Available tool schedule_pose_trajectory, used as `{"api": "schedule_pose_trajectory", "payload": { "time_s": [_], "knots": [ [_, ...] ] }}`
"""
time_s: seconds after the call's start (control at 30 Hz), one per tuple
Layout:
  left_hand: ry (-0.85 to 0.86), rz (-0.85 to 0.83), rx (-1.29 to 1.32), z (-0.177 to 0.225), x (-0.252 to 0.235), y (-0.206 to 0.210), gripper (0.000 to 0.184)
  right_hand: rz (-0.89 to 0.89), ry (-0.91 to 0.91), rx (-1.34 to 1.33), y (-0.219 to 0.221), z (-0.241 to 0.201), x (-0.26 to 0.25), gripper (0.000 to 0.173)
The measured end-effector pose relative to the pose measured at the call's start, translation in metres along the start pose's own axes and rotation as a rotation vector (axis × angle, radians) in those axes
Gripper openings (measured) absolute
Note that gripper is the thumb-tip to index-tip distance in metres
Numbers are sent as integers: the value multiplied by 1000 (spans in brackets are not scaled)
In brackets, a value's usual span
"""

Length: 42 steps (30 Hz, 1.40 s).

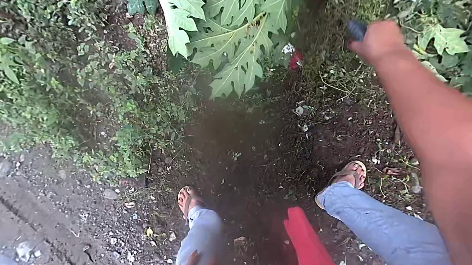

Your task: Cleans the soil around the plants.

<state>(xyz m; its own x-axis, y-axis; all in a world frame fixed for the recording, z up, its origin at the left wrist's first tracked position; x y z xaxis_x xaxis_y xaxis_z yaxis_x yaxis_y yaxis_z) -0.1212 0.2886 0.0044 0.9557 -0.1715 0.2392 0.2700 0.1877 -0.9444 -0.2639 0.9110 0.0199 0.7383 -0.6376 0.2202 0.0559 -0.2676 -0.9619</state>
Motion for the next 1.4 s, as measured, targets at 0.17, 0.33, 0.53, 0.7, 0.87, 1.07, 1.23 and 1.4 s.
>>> {"api": "schedule_pose_trajectory", "payload": {
  "time_s": [0.17, 0.33, 0.53, 0.7, 0.87, 1.07, 1.23, 1.4],
  "knots": [
    [-3, 10, 8, -2, 1, -1, 43, -210, -48, -259, 86, -21, 114, 55],
    [6, 37, 9, 4, 0, 0, 44, -435, -280, -381, 178, -78, 210, 47],
    [19, 46, 10, 9, 2, 5, 43, -653, -594, -97, 249, -124, 203, 45],
    [9, 52, 22, 4, 3, 5, 44, -507, -491, 31, 199, -26, 122, 41],
    [12, 54, 33, 4, 1, 2, 43, -122, 50, -146, 84, 86, 81, 53],
    [-1, 39, 30, 9, -1, 2, 43, -128, -78, -51, 65, 61, 135, 52],
    [-8, 53, 14, 10, 1, 4, 43, -476, -355, -17, 167, -31, 215, 52],
    [10, 71, -3, 12, 0, 5, 42, -687, -693, -8, 256, -130, 246, 46]
  ]
}}
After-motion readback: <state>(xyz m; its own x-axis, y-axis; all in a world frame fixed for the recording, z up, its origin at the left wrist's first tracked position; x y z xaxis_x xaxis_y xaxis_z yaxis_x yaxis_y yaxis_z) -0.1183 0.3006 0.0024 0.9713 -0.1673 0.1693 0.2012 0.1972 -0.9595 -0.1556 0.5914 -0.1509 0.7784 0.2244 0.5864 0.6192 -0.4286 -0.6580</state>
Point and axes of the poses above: each hand's wrist, its own x-axis away from the middle knuckle, its own y-axis out of the palm, z = x × y, the point moved 8 cm from there along -x, towards the middle knuckle, and after that the axes turned 13 degrees about -y, right-handed, at the moved point
